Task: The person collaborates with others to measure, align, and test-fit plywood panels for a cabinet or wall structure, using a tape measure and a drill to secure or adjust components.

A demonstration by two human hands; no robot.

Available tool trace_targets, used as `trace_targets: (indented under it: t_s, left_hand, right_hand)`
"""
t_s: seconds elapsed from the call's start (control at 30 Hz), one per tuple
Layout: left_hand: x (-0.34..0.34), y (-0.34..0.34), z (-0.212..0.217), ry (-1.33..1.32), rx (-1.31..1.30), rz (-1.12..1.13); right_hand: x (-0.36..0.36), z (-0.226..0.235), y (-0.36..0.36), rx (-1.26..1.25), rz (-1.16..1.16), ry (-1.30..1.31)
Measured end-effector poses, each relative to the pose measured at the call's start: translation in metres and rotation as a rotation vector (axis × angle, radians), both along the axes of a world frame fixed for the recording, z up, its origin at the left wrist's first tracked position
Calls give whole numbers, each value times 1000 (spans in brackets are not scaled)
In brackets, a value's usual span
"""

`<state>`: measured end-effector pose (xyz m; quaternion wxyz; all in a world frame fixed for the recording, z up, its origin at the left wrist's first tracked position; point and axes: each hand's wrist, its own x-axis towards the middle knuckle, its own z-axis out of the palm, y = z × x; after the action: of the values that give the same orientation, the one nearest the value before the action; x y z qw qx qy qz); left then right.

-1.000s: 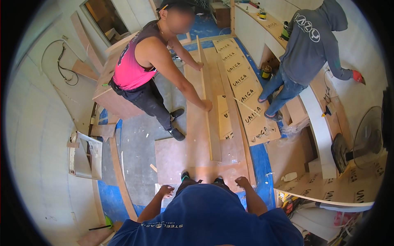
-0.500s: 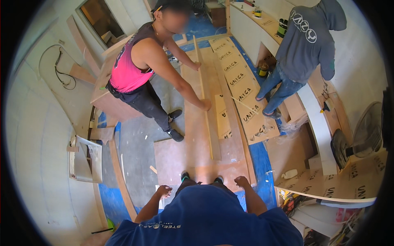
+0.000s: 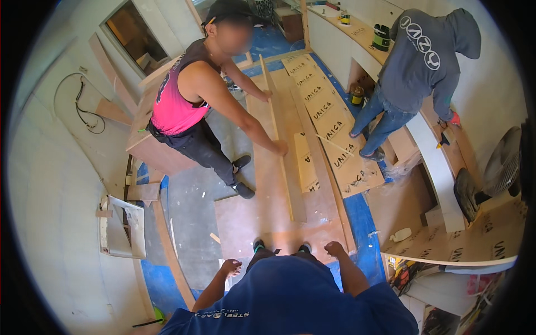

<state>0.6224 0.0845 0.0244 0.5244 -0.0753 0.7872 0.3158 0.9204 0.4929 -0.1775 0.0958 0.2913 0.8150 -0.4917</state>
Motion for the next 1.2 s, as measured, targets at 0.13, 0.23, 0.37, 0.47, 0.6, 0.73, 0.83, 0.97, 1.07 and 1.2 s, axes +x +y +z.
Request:
trace_targets:
  t_s: [0.13,0.23,0.37,0.47,0.6,0.73,0.83,0.97,1.07,1.2]
  left_hand:
    - [3,-5,-2,9,-35,-52]
    - [2,-21,-16,-41,-18,-19]
    - [5,-15,-10,5,-56,-45]
    - [8,-12,-6,16,-56,-46]
    - [8,-15,-10,-28,-6,-14]
    - [6,-22,-18,-30,-8,-23]
    - [5,-34,-24,-17,4,-21]
    - [13,-38,-3,31,-45,-37]
    - [24,-45,19,18,-115,-23]
    - [38,-72,31,17,-42,167]
  right_hand:
    - [1,9,-2,-69,-106,-78]
    - [0,16,-5,-73,-109,-56]
    - [6,6,-5,115,170,2]
    - [9,12,-7,206,184,132]
    - [7,31,-4,411,426,33]
    - [1,96,-15,-740,-674,-56]
    - [16,141,-26,-1285,-1026,414]
    - [65,155,-81,-1630,-1273,666]
    - [126,136,-138,-1563,-1400,313]
    - [147,112,-150,-1345,-1247,-99]
